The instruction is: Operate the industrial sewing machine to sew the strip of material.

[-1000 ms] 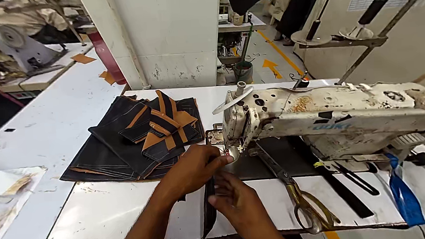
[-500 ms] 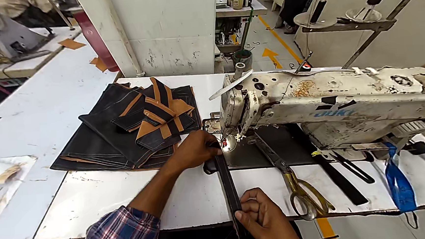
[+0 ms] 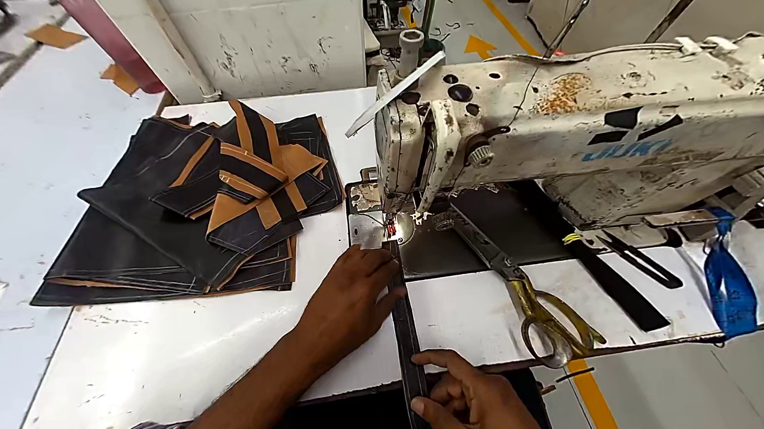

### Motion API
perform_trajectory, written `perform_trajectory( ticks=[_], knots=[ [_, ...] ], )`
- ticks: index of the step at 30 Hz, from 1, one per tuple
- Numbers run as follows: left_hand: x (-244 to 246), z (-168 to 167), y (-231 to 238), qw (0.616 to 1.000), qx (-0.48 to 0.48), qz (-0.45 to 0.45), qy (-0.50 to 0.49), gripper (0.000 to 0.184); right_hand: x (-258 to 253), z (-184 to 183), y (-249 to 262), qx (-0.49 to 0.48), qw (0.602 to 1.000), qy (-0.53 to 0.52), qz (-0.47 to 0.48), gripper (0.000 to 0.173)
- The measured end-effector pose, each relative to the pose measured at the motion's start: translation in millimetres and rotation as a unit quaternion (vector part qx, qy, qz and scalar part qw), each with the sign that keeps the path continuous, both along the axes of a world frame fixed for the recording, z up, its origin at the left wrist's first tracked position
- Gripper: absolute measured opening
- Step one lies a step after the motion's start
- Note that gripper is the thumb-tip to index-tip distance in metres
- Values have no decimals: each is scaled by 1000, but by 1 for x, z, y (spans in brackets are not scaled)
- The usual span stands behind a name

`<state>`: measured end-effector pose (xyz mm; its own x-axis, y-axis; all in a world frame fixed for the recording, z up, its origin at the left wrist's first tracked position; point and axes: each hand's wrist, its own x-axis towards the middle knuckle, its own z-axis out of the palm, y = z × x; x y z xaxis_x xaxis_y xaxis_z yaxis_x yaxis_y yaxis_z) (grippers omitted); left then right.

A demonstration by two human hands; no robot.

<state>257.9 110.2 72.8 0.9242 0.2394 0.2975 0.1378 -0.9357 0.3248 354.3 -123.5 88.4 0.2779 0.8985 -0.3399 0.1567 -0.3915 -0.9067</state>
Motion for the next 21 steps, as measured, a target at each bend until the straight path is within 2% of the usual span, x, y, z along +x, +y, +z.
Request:
perform_trajectory(
  ticks=[2,4,6,9,12,18,21],
  knots=[
    [-10,6,-1,997,-39,-3,63,73,3,0,-2,-3,1000,-4,14,47],
    [-14,9,-3,994,-50,3,98,94,5,-1,-3,0,1000,-7,18,49],
    [-15,9,-5,992,-43,14,114,106,5,-2,-3,-1,1000,-10,21,49],
    [-15,8,-9,992,-45,24,118,110,5,0,-4,-11,1000,-12,24,52],
    [-14,4,-10,993,-64,36,98,99,3,0,-5,-15,1000,-16,18,54],
    [0,1,8,997,-67,42,8,39,4,0,-5,-20,999,-15,24,56],
    [6,-3,16,996,-65,36,-40,24,5,1,-5,-16,999,-17,24,56]
  ],
)
